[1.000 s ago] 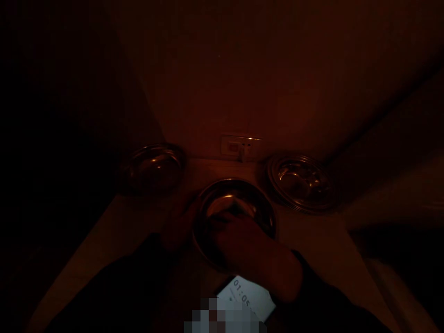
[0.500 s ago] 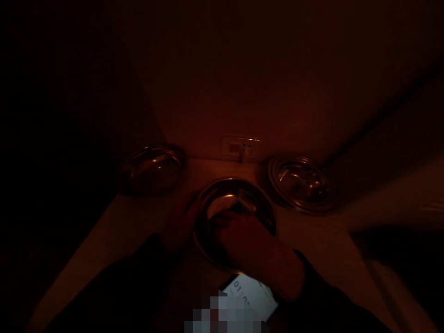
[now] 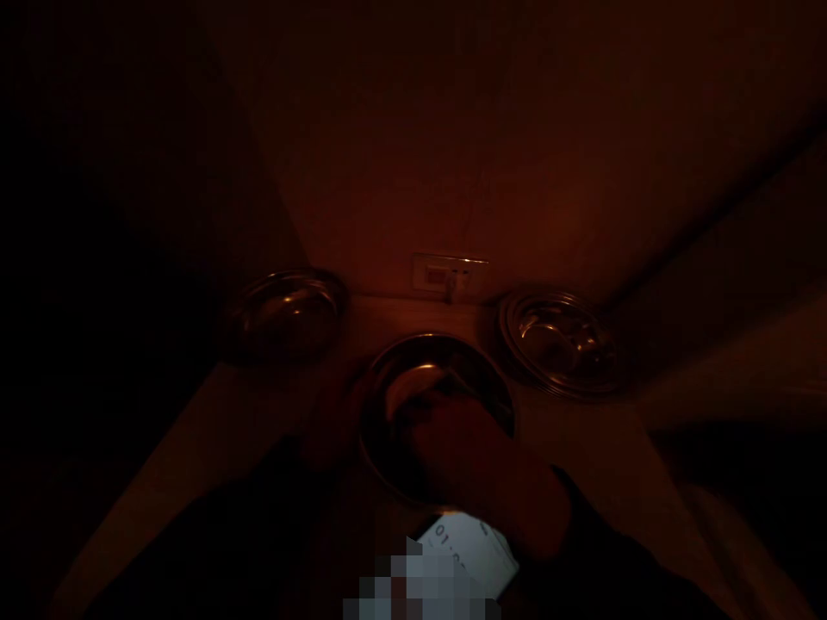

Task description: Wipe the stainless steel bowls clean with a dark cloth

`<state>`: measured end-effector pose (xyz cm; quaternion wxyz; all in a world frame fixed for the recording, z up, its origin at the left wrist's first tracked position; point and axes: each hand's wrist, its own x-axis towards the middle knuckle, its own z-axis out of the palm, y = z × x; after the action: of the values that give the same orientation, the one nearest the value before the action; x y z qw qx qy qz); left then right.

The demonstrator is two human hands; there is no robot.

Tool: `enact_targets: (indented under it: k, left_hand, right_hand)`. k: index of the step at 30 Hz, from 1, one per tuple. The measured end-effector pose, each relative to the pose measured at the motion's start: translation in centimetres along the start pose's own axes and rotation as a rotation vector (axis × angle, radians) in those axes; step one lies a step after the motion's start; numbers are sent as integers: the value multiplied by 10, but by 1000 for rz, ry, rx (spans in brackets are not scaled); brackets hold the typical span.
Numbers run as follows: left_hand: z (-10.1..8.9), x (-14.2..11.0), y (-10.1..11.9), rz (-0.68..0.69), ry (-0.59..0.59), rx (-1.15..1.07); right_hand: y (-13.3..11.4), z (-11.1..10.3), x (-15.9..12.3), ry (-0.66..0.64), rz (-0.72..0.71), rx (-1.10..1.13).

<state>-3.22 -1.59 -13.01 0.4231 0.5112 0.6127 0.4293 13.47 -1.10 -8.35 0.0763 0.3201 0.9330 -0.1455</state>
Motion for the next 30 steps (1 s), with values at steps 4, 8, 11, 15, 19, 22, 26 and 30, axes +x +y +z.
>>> enact_targets:
  k: [4,8,11,15,19,22,26,30]
  left_hand:
    - [-1,0,-1,15,-5,-20]
    - [-2,-1,2,21,-24,-19]
    - [-2,0,3,4,-15,-10]
    - [-1,0,2,-12,1,-3]
    - [-1,1,0,-12,-7,1]
    - [-2,1,-1,0,-23,-19]
    - [-1,0,0,23,-23,-26]
    - [0,1,-2,9,0,-24]
  right_hand:
    - [2,1,0,17,39,9]
    - [15,-3,3,39,188,-89]
    - [16,-1,4,21,170,-107]
    - [3,5,3,7,-11,-29]
    - [-1,3,2,15,3,0]
    - [8,-4,3,31,116,-38]
    - [15,-6,4,25,227,-141]
    - [4,1,3,39,103,-118]
